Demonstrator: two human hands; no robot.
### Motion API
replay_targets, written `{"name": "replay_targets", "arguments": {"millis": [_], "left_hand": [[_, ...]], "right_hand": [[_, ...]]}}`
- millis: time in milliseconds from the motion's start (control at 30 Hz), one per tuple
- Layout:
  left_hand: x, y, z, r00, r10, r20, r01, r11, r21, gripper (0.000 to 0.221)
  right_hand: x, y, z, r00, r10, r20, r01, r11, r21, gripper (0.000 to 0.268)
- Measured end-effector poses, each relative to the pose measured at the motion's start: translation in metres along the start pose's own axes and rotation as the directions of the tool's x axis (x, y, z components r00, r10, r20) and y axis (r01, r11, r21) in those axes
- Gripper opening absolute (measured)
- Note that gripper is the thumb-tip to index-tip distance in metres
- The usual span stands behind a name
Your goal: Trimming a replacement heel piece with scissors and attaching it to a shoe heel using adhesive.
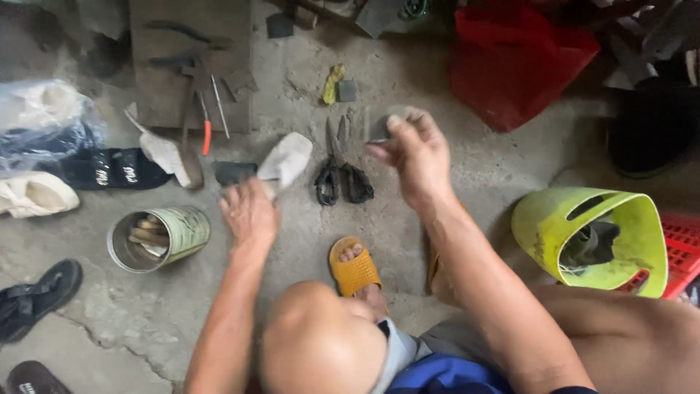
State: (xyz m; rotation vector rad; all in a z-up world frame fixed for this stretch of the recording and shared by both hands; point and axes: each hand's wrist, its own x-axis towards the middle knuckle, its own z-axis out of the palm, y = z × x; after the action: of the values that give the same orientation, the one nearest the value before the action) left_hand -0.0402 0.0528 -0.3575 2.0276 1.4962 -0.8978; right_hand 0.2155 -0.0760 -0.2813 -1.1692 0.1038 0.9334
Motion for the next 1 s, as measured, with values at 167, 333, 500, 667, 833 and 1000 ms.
{"name": "replay_targets", "arguments": {"millis": [167,333,500,667,833,1000], "left_hand": [[0.002,0.071,0.070,0.602,0.459,-0.653,-0.579,0.814,0.039,0.019],[0.038,0.104,0.088,0.959,0.278,-0.049,-0.282,0.952,-0.117,0.081],[0.051,0.107,0.101,0.973,0.229,-0.018,-0.229,0.966,-0.118,0.081],[0.061,0.098,0.095,0.985,0.168,0.041,-0.160,0.976,-0.150,0.074],[0.028,0.080,0.040,0.954,0.225,0.196,-0.116,0.884,-0.453,0.068],[-0.005,0.056,0.023,0.918,0.257,0.301,-0.015,0.783,-0.622,0.060]], "right_hand": [[0.005,-0.015,-0.022,0.994,-0.002,-0.109,0.001,1.000,-0.005,0.025],[-0.018,-0.014,-0.026,0.983,0.024,-0.184,-0.013,0.998,0.060,0.023],[-0.020,-0.012,-0.026,0.982,0.073,-0.173,-0.052,0.991,0.125,0.020],[-0.017,-0.008,-0.012,0.983,0.149,-0.106,-0.132,0.980,0.150,0.018],[-0.007,0.003,0.000,0.987,0.156,-0.047,-0.152,0.985,0.078,0.020],[0.020,0.011,0.032,0.984,0.163,0.073,-0.165,0.986,0.016,0.020]]}}
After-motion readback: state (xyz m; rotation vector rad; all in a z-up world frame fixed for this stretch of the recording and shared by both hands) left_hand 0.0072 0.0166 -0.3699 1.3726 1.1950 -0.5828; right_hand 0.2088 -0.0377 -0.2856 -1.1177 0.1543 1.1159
